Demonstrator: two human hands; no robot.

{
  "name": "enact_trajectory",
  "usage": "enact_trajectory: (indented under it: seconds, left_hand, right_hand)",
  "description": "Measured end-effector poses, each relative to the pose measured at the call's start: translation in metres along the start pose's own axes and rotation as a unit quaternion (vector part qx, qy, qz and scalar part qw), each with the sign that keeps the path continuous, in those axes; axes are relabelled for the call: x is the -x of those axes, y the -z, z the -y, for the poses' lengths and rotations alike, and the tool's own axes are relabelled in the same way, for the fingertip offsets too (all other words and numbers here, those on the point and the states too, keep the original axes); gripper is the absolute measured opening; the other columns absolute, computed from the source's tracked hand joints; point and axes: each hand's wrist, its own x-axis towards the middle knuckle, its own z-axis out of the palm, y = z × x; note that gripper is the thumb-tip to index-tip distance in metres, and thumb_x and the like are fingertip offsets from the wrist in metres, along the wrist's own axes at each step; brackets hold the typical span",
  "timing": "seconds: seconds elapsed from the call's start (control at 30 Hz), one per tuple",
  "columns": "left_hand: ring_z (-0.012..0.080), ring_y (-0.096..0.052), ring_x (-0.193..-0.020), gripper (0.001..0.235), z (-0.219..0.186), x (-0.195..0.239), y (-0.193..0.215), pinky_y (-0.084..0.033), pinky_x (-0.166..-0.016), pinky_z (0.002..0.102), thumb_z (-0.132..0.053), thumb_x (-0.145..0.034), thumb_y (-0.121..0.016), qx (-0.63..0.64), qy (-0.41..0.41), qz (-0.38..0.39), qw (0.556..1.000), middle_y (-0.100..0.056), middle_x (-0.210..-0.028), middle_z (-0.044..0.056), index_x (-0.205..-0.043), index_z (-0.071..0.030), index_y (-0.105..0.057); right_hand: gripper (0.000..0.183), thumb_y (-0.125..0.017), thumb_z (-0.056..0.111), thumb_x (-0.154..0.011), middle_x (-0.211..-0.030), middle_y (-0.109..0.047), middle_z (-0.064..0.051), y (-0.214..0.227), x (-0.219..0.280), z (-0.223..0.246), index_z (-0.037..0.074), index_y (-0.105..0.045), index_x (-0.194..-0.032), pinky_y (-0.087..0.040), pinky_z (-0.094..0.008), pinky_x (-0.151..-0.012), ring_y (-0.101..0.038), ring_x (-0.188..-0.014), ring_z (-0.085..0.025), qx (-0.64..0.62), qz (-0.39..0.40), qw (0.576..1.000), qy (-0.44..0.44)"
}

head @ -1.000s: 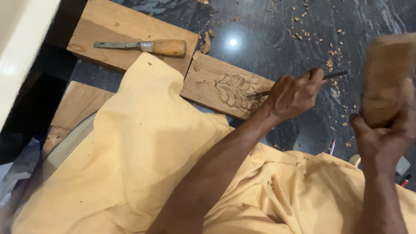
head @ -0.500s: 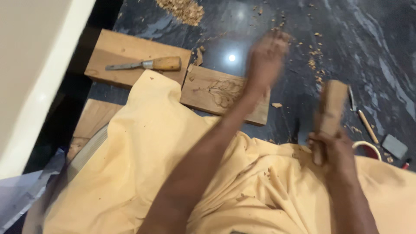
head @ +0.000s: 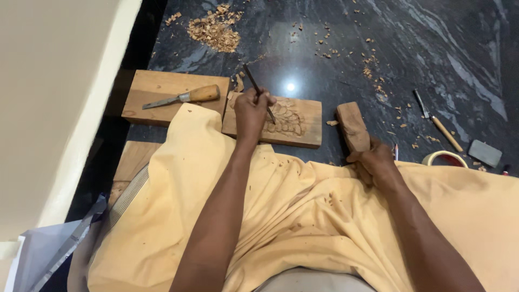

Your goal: The person carves a leaf pattern into a rectangular wooden plank using a chisel and a wooden mallet. They repeatedly strike the chisel to remove wood shavings and refine the design.

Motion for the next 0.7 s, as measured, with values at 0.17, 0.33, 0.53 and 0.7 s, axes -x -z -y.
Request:
enact_trajectory:
  seconds: [0.17,0.33,0.53,0.7]
  left_hand:
    - [0.0184,-0.073,-0.068,0.010,0.006,0.014,0.000,-0.057,-0.064,0.032,-0.005,-0.092,-0.069,-0.177,-0.011,-0.030,0.984,-0.075,-0.076,0.013,-0.091,0.004,-0.075]
    - [0.0210,-0.073,-0.060,0.017,0.016,0.014,0.007,-0.059,-0.052,0.033,-0.006,-0.097,-0.062,-0.062,0.200,-0.014,0.978,-0.075,-0.077,0.017,-0.091,0.007,-0.071]
    - [0.0277,-0.073,-0.064,0.012,0.037,0.009,0.008,-0.062,-0.053,0.035,-0.002,-0.096,-0.060,0.208,0.240,0.000,0.948,-0.072,-0.083,0.025,-0.096,0.009,-0.063]
    - [0.0297,-0.078,-0.079,0.006,0.045,0.018,0.009,-0.067,-0.065,0.033,0.003,-0.096,-0.061,0.238,0.233,0.015,0.943,-0.071,-0.092,0.020,-0.095,0.009,-0.062]
  right_hand:
    - [0.054,-0.068,-0.001,-0.077,-0.060,-0.057,-0.010,-0.001,0.000,0.002,0.001,-0.062,-0.131,-0.035,-0.034,-0.035,-0.043,-0.037,-0.018,0.030,0.006,0.999,0.013]
    - [0.055,-0.066,-0.003,-0.078,-0.060,-0.056,-0.012,-0.001,-0.004,0.000,0.000,-0.060,-0.133,-0.033,-0.038,-0.034,-0.041,-0.038,-0.021,0.017,0.009,0.999,-0.026]
    - [0.058,-0.070,-0.007,-0.076,-0.077,-0.067,-0.012,0.000,-0.021,-0.018,-0.001,-0.061,-0.133,-0.049,-0.033,-0.050,-0.059,-0.054,-0.019,0.017,0.002,1.000,-0.011]
    - [0.059,-0.071,-0.008,-0.073,-0.087,-0.070,-0.010,-0.001,-0.026,-0.024,0.000,-0.062,-0.130,-0.053,-0.032,-0.054,-0.063,-0.062,-0.018,0.022,0.000,1.000,-0.005]
